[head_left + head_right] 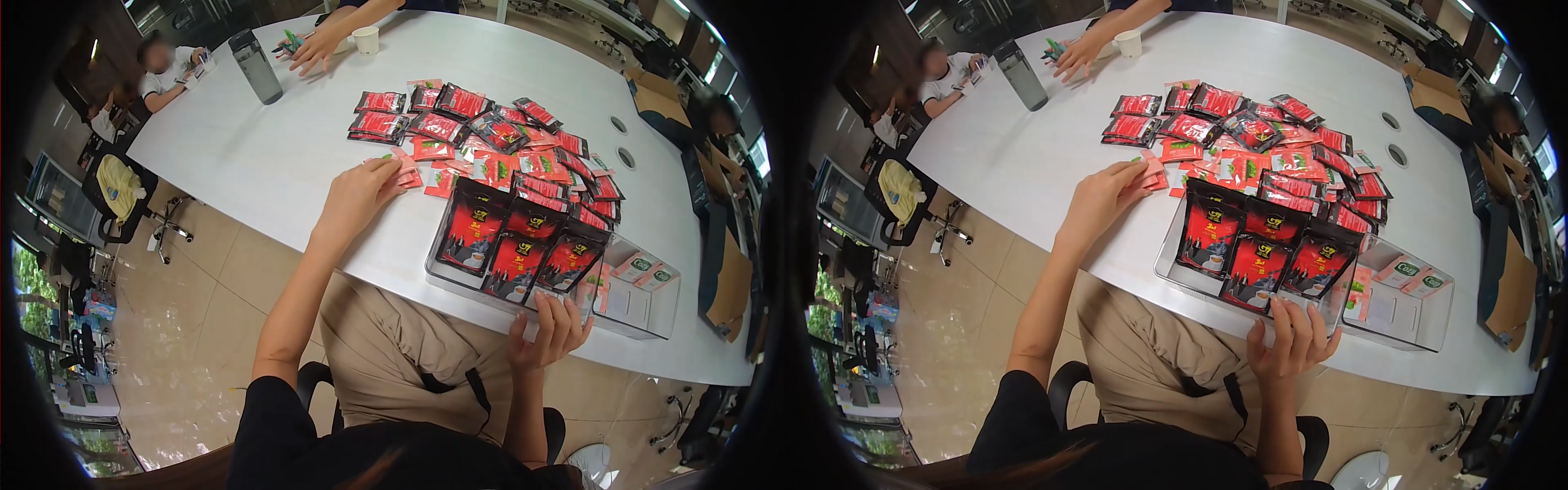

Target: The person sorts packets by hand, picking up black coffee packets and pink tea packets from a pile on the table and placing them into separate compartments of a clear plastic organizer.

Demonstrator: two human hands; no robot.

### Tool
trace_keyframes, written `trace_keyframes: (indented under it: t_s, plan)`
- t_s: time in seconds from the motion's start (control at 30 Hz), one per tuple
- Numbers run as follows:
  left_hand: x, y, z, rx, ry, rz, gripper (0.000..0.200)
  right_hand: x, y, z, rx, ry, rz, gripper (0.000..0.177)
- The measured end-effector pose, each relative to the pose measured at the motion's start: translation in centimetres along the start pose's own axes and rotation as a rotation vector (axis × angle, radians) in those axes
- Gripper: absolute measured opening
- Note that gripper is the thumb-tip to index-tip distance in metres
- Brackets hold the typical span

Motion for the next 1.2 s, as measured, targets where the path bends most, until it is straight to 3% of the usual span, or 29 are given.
trace_keyframes:
  t_s: [0.1, 0.3, 0.4, 0.5, 0.53, 0.63, 0.67, 0.77, 0.8, 0.9, 1.2]
  plan:
    - [1.1, -1.4, -0.3, 0.085, 0.088, -0.161, 0.028, 0.1, 0.0, 0.0, -0.005, -0.005, -0.004, 0.027]
    - [1.3, -2.2, -1.4, 0.041, 0.087, -0.224, 0.028, 0.1, 0.1, 0.1, -0.011, -0.007, -0.019, 0.027]
    - [0.6, -3.0, -0.7, -0.07, 0.014, 0.055, 0.032, 0.2, 0.1, 0.1, -0.012, -0.004, -0.031, 0.026]
    - [0.3, -5.0, 2.3, -0.12, 0.028, -0.051, 0.035, 0.2, 0.1, 0.2, -0.01, -0.004, -0.031, 0.027]
    - [-1.2, -5.6, 2.1, -0.338, -0.023, 0.14, 0.037, 0.2, 0.1, 0.2, -0.009, -0.003, -0.03, 0.027]
    - [-4.7, -7.7, 2.9, -0.397, 0.014, 0.032, 0.04, 0.3, -0.1, 0.0, -0.013, -0.005, -0.04, 0.027]
    - [-4.8, -8.2, 3.4, -0.267, 0.086, -0.2, 0.047, 0.4, -0.1, 0.0, -0.014, -0.006, -0.039, 0.027]
    - [-5.7, -8.5, 3.3, -0.381, 0.104, -0.145, 0.054, 0.4, -0.2, 0.0, -0.013, -0.007, -0.036, 0.026]
    - [-5.6, -8.8, 3.2, -0.282, 0.146, -0.293, 0.061, 0.4, -0.1, 0.0, -0.015, -0.008, -0.037, 0.026]
    - [-5.9, -9.3, 2.8, -0.366, 0.063, -0.254, 0.057, 0.3, -0.2, 0.0, -0.011, -0.009, -0.028, 0.026]
    - [-7.1, -10.7, 2.7, -0.304, 0.074, -0.233, 0.03, 0.3, -0.1, 0.0, -0.014, -0.006, -0.03, 0.025]
Point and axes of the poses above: each hand's wrist, its own y-axis away from the middle knuckle, its own x-axis out of the back of the hand, z = x × y, the point moved 3 cm from there along -y, towards the middle knuckle, and after that the axes turned 8 degrees about -x, right-handed, at the moved point
